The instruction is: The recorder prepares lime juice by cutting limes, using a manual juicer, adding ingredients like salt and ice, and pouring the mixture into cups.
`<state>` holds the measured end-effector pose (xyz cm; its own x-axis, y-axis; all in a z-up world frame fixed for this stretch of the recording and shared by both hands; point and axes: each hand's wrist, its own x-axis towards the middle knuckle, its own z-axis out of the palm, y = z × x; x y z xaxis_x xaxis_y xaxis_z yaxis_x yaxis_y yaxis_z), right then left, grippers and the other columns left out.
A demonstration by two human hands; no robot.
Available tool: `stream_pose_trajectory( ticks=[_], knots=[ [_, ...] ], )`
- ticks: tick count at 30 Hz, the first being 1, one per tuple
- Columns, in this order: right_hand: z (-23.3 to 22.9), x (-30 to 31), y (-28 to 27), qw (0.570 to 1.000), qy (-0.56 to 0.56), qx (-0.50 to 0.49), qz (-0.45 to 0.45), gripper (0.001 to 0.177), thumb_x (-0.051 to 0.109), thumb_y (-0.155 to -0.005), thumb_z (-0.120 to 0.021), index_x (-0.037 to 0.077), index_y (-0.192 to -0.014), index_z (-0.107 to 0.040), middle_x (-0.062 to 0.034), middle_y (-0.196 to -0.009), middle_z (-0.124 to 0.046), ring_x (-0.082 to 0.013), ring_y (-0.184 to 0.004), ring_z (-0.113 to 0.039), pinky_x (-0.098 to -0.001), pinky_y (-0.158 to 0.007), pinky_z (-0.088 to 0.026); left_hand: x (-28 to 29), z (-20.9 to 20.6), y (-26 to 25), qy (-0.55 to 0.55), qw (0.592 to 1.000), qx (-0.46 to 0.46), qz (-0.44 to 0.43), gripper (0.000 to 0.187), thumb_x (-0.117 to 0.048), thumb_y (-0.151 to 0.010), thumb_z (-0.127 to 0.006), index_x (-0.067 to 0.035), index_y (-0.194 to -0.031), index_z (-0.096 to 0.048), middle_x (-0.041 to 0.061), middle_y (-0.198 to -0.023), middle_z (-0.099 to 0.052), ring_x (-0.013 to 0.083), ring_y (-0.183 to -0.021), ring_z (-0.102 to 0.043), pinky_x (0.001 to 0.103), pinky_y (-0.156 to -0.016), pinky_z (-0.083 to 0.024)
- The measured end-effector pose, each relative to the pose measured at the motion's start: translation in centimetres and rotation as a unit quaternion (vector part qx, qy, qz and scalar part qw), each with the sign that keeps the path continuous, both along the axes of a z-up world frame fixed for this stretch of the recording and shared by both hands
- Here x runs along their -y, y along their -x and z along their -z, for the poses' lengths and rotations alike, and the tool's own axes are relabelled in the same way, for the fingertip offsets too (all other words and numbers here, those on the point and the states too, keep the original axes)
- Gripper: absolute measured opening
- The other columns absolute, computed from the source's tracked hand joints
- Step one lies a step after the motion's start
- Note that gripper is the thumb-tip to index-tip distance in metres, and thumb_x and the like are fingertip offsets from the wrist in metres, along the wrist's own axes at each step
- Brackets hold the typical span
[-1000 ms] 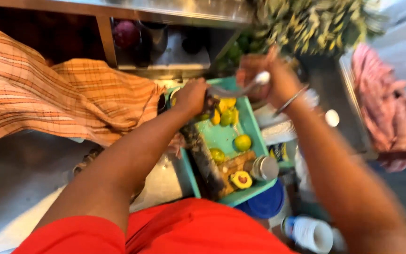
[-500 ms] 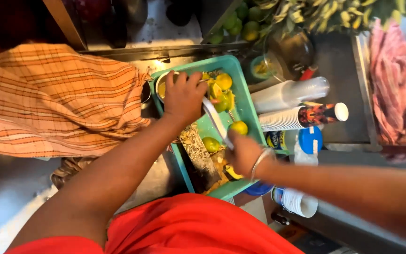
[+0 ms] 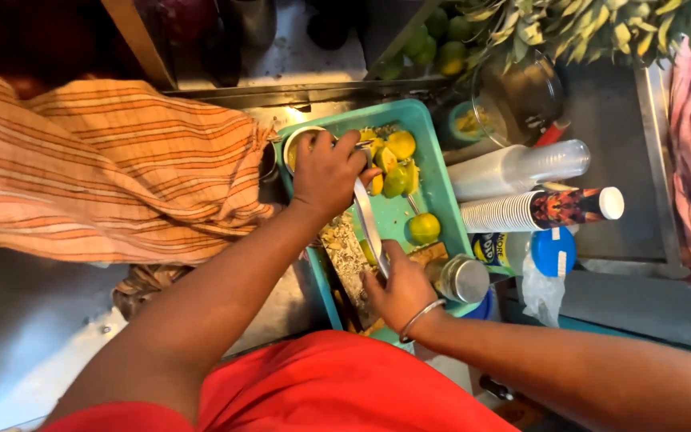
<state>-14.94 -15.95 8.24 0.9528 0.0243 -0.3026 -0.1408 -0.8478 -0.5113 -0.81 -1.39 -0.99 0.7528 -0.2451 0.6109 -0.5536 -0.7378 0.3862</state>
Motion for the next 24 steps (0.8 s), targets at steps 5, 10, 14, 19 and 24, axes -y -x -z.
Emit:
stream_pose_trajectory(
  ticks=[5, 10, 14, 19, 24],
  knots=[
    [0.5, 0.6, 0.5, 0.995, -0.078, 0.051, 0.042, 0.033, 0.016, -0.086, -0.070, 0.004, -0.115, -0.061, -0.0167, -0.077, -0.073, -0.0346, -0.065, -0.073, -0.0450, -0.059, -0.056, 0.0, -0.1, 0.1, -0.008, 1.000, 0.003, 0.003, 0.032, -0.047, -0.088, -0.074, -0.015, -0.090, -0.073, 0.003, -0.111, -0.061, 0.0292, -0.097, -0.056, 0.049, -0.091, -0.040],
    [4.9, 4.9, -0.1, 0.848, -0.457, -0.081, 0.258, 0.036, 0.036, -0.098, -0.062, 0.001, -0.098, -0.064, -0.0183, -0.105, -0.070, -0.0299, -0.076, -0.074, -0.0436, -0.061, -0.056, -0.6, -1.9, 0.1, 0.034, 0.998, -0.037, 0.028, 0.040, -0.050, -0.082, -0.076, -0.010, -0.089, -0.075, 0.005, -0.108, -0.063, 0.0334, -0.096, -0.057, 0.047, -0.072, -0.048],
    [9.1, 6.0, -5.2, 0.794, -0.539, -0.091, 0.266, 0.042, 0.047, -0.097, -0.053, 0.009, -0.109, -0.064, -0.0183, -0.122, -0.066, -0.0312, -0.093, -0.071, -0.0450, -0.076, -0.058, 0.3, 0.0, -3.3, 0.113, 0.980, -0.165, 0.001, 0.041, -0.055, -0.085, -0.070, -0.014, -0.083, -0.077, 0.006, -0.096, -0.070, 0.0347, -0.088, -0.062, 0.048, -0.075, -0.052],
    [11.8, 1.1, -11.8, 0.950, -0.074, 0.269, -0.141, 0.063, 0.037, -0.091, -0.078, -0.001, -0.137, -0.060, -0.0307, -0.151, -0.039, -0.0488, -0.134, -0.046, -0.0517, -0.106, -0.042, 1.4, 5.7, -10.5, 0.357, 0.800, -0.482, -0.029, 0.081, -0.082, -0.082, -0.055, -0.002, -0.069, -0.065, 0.018, -0.078, -0.071, 0.0314, -0.076, -0.067, 0.042, -0.077, -0.052],
    [9.3, -2.1, -12.8, 0.991, -0.008, 0.131, 0.021, 0.059, 0.029, -0.083, -0.073, 0.004, -0.136, -0.061, -0.0187, -0.158, -0.043, -0.0406, -0.129, -0.057, -0.0458, -0.110, -0.047, 1.3, 6.9, -11.3, 0.330, 0.793, -0.512, -0.020, 0.078, -0.080, -0.084, -0.053, -0.003, -0.073, -0.066, 0.018, -0.086, -0.072, 0.0297, -0.085, -0.067, 0.042, -0.084, -0.051]
  ],
)
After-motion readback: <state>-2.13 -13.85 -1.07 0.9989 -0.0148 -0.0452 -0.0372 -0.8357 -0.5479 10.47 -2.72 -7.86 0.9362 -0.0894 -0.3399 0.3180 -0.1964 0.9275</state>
